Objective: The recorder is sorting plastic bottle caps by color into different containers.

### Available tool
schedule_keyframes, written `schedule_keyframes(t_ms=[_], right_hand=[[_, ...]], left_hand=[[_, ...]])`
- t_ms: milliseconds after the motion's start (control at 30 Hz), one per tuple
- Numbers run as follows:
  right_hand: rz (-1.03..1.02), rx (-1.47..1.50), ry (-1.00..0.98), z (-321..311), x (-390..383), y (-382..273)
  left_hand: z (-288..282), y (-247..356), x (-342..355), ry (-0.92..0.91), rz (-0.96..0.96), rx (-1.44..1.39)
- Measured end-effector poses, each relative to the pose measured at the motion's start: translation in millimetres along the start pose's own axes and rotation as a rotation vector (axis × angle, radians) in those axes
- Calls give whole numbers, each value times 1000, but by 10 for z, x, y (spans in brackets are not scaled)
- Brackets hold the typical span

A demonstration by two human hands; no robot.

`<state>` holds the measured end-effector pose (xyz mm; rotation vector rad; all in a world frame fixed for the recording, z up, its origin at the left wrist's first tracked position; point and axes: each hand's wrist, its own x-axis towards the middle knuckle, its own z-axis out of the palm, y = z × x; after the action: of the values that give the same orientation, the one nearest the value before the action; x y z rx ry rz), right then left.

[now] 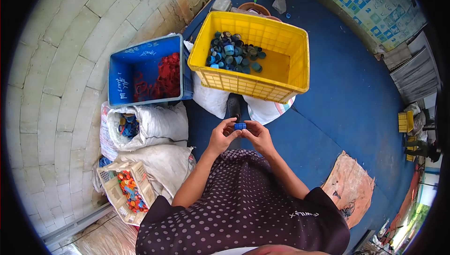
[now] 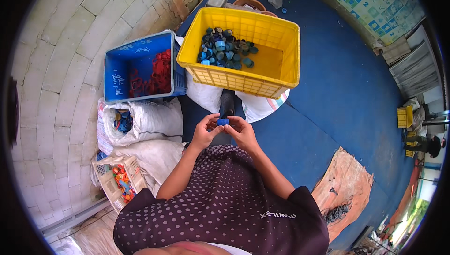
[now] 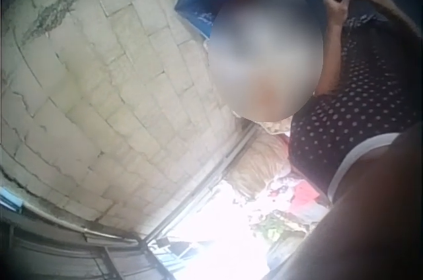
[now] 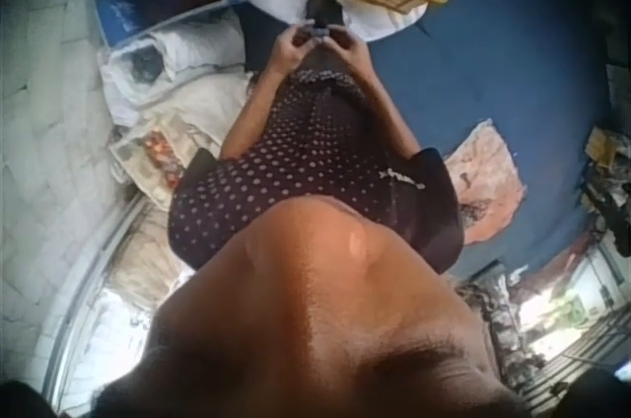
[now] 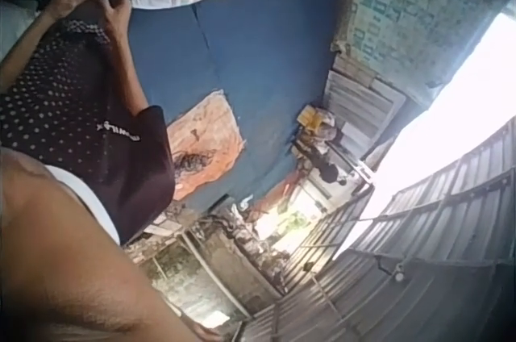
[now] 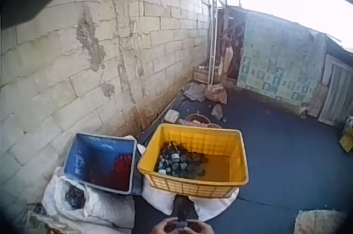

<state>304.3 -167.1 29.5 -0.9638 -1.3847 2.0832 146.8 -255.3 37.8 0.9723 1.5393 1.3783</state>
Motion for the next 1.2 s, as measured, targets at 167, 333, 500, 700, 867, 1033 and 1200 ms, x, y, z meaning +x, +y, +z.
schedule_keyframes(t_ms=[167, 333, 500, 700, 867, 1033, 1200], right_hand=[[12, -72, 14, -178, 784, -359], [43, -14, -6, -250, 1834, -756], [-67, -587, -63, -164, 3096, -1432], [-156, -698, -43, -102, 4429, -1593], [-126, -671, -38, -69, 5117, -1645], [-153, -681, -45, -292, 5482, -1329], [-95, -717, -108, -391, 5110, -1312]], left_hand=[[-168, -166, 937, -47, -121, -207], [-421, 15, 2017, -29, -108, -149], [-749, -17, 3038, 122, -109, -130], [-1011, -123, 4145, 313, -194, -67], [-1153, -222, 4753, 435, -194, -69], [-1206, -321, 5026, 359, -219, 13], [-1468, -606, 4634, 220, -413, 126]])
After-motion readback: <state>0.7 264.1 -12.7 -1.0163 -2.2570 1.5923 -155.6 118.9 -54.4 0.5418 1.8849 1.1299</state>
